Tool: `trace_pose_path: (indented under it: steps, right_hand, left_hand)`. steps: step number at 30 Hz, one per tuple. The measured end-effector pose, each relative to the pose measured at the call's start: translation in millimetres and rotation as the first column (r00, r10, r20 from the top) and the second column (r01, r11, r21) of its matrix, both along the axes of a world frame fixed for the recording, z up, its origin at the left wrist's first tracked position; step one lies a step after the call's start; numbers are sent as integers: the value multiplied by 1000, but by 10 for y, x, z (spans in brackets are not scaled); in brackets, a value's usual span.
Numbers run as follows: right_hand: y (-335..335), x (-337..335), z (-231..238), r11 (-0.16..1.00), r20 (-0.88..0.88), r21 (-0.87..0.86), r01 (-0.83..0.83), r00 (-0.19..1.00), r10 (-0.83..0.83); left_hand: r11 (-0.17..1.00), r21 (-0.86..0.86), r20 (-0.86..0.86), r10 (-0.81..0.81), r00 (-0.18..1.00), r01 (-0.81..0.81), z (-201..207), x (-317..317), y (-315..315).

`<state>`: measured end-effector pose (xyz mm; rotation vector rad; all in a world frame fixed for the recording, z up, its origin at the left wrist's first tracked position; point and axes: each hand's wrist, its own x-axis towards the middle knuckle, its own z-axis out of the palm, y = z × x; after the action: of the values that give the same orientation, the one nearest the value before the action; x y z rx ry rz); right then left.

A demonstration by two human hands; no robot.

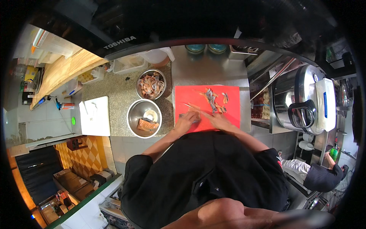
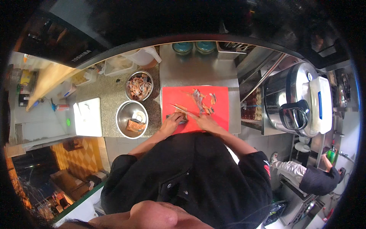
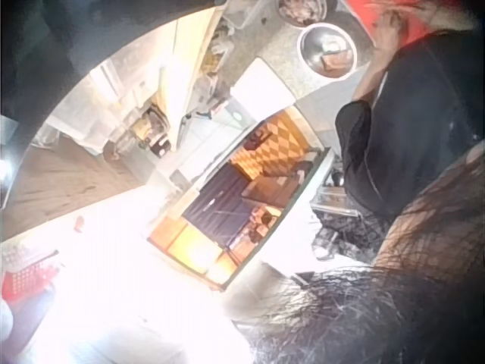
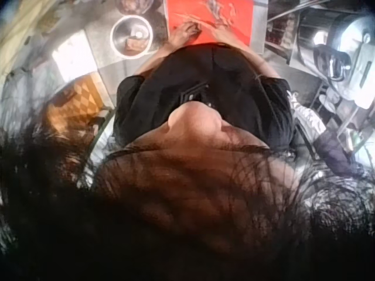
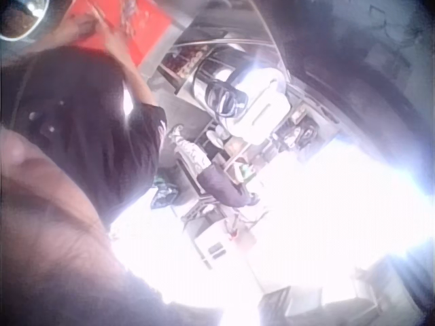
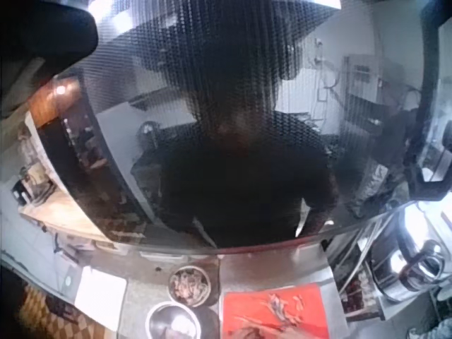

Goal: The person slices a piece of salmon on a red cutting board using a knife. They repeatedly cut the salmon into thin strips and place them into a metal bowl. The person handles the salmon and knife throughout the clip.

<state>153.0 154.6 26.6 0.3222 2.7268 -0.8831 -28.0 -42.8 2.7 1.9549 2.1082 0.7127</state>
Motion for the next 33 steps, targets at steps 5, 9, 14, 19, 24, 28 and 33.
trace_pose_path:
  steps: [5, 9, 14, 19, 24, 28, 33]
  right_hand:
    - [321, 1053, 243, 999, 32, -50, -10, 999, 12]
    - [327, 1072, 295, 999, 148, -30, 11, 989, -7]
    - [101, 640, 24, 998, 98, -66, 18, 995, -11]
    - [-85, 246, 121, 997, 126, 77, -22, 992, 12]
    - [-165, 5, 93, 992, 61, 122, -21, 998, 13]
    - [-185, -103, 68, 994, -23, 105, -6, 1000, 8]
    - [150, 962, 202, 999, -55, 42, -23, 998, 25]
  left_hand:
    - [1000, -18, 15, -21, 1000, 21, 83, 7, 33]
    - [999, -46, -3, -11, 1000, 11, 140, 59, -29]
    - [998, -64, 41, -26, 999, 28, 192, 54, -28]
    - [999, -45, 50, -2, 999, 4, 130, 69, -62]
    - [999, -43, 65, 10, 998, -8, 92, 76, -46]
    - [997, -68, 47, 38, 998, -35, 60, 123, -70]
    - [999, -19, 68, 35, 997, -34, 166, 118, -19]
